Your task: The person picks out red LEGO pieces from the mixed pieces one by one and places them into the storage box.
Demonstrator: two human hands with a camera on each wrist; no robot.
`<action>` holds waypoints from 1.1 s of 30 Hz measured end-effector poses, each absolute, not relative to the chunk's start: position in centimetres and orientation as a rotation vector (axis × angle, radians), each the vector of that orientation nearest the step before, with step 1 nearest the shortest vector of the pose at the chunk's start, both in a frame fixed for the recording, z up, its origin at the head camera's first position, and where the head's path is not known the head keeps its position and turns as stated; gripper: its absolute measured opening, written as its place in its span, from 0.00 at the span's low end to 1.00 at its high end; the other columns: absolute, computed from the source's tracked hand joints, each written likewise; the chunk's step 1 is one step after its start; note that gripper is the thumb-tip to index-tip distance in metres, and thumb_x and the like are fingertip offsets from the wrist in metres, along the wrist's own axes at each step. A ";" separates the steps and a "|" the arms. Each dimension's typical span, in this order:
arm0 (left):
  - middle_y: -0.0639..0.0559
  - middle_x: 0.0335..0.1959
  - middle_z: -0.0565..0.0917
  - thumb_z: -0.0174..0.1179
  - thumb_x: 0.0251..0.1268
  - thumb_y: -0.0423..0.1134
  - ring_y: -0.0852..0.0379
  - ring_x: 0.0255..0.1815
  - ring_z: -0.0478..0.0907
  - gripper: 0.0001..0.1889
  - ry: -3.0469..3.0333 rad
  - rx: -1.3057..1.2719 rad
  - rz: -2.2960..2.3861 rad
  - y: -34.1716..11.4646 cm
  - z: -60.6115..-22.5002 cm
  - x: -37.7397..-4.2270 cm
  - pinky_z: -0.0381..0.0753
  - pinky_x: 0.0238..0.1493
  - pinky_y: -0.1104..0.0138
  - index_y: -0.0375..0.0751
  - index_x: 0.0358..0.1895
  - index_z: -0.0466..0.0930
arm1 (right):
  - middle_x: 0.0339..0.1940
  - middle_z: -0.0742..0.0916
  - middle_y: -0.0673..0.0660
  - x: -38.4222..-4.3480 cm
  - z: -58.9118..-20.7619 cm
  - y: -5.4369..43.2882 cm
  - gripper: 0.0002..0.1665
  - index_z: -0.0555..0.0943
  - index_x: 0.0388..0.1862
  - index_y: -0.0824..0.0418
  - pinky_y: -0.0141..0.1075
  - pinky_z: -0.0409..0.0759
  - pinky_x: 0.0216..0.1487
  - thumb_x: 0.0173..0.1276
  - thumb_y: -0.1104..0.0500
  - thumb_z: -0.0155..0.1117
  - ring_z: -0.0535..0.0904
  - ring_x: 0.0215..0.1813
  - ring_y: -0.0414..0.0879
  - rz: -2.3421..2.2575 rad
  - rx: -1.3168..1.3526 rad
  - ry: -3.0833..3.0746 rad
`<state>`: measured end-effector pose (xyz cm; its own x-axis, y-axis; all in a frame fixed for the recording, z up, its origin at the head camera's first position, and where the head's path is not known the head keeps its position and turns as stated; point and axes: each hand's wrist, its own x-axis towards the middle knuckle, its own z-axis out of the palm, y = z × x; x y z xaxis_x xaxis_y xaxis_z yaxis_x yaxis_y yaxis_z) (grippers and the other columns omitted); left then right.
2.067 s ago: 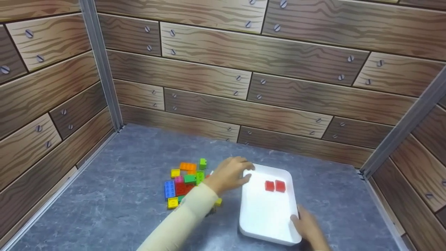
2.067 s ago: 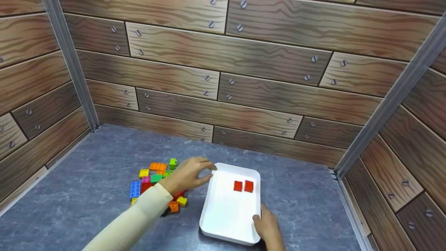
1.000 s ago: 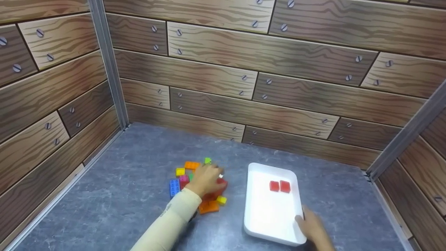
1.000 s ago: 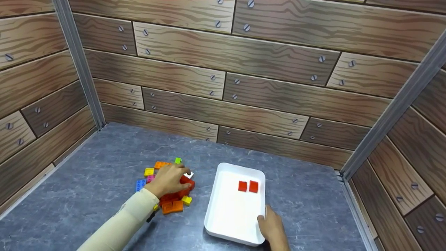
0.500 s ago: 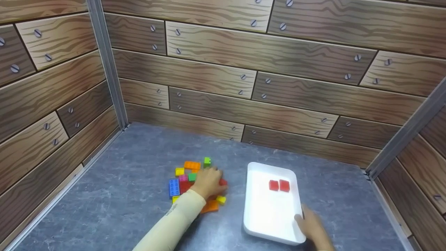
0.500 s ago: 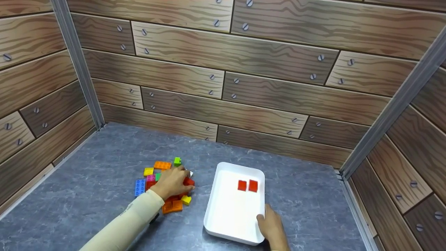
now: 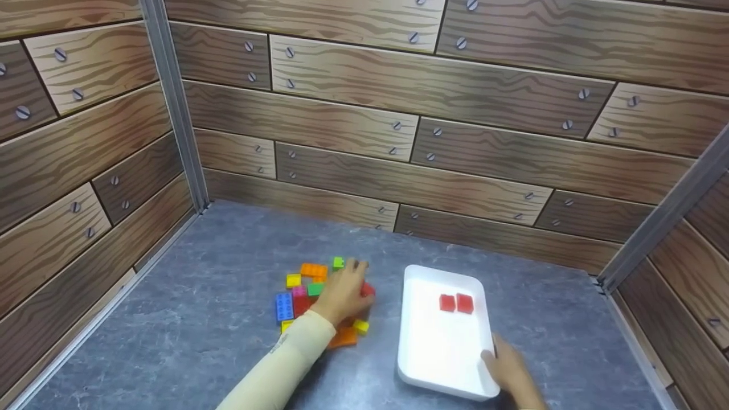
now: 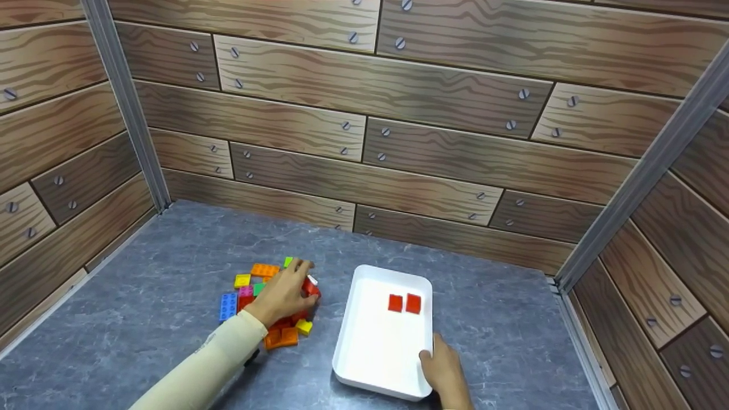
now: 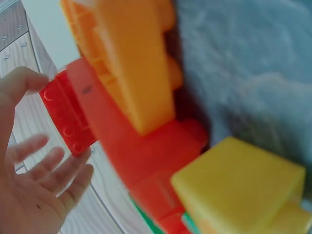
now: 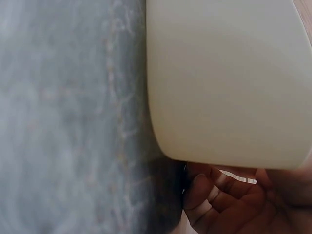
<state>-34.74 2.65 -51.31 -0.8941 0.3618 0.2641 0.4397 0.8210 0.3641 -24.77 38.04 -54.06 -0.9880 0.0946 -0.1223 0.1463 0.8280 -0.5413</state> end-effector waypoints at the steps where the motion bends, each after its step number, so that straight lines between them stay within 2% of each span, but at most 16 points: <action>1: 0.38 0.66 0.72 0.68 0.63 0.49 0.45 0.56 0.79 0.38 -2.831 -0.614 -0.692 2.6 -51.2 -34.7 0.80 0.60 0.52 0.39 0.73 0.65 | 0.68 0.68 0.82 -24.8 -54.1 38.0 0.34 0.59 0.71 0.83 0.65 0.61 0.70 0.75 0.62 0.54 0.64 0.69 0.77 -0.883 0.210 2.905; 4: 0.36 0.69 0.69 0.68 0.64 0.47 0.45 0.58 0.78 0.40 -2.837 -0.592 -0.818 2.7 -50.9 -34.4 0.80 0.60 0.54 0.36 0.75 0.62 | 0.69 0.68 0.81 -24.9 -54.1 38.0 0.35 0.59 0.71 0.83 0.64 0.60 0.70 0.75 0.62 0.54 0.63 0.70 0.76 -0.906 0.255 2.873; 10: 0.41 0.60 0.75 0.68 0.64 0.48 0.51 0.47 0.79 0.29 -2.791 -0.623 -0.786 2.6 -50.9 -34.1 0.84 0.52 0.60 0.36 0.64 0.76 | 0.68 0.68 0.81 -25.0 -54.1 38.0 0.34 0.59 0.71 0.82 0.64 0.62 0.69 0.75 0.62 0.54 0.64 0.70 0.75 -0.896 0.284 2.852; 18: 0.42 0.65 0.73 0.67 0.66 0.48 0.49 0.55 0.76 0.25 -2.760 -0.626 -0.797 2.7 -51.0 -33.9 0.82 0.57 0.58 0.36 0.60 0.81 | 0.68 0.68 0.82 -25.0 -53.8 37.9 0.35 0.59 0.71 0.83 0.65 0.60 0.70 0.75 0.61 0.54 0.63 0.70 0.76 -0.905 0.271 2.852; 27: 0.47 0.63 0.74 0.65 0.66 0.50 0.52 0.53 0.76 0.23 -2.781 -0.627 -0.841 2.9 -50.9 -33.7 0.83 0.54 0.59 0.40 0.58 0.84 | 0.68 0.67 0.83 -24.9 -53.9 38.0 0.35 0.58 0.70 0.85 0.64 0.60 0.70 0.74 0.61 0.54 0.62 0.70 0.77 -0.879 0.252 2.869; 33: 0.45 0.63 0.75 0.64 0.66 0.51 0.50 0.56 0.76 0.23 -2.741 -0.703 -0.816 3.0 -51.0 -33.7 0.83 0.56 0.59 0.40 0.58 0.83 | 0.67 0.68 0.83 -24.8 -53.9 37.9 0.35 0.59 0.70 0.85 0.65 0.62 0.69 0.74 0.62 0.54 0.64 0.69 0.77 -0.875 0.243 2.884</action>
<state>-33.66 3.04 -50.97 -0.8679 0.3861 0.3125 0.4942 0.7349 0.4644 -24.83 37.93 -53.90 -0.9802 0.1184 -0.1588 0.1867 0.8201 -0.5409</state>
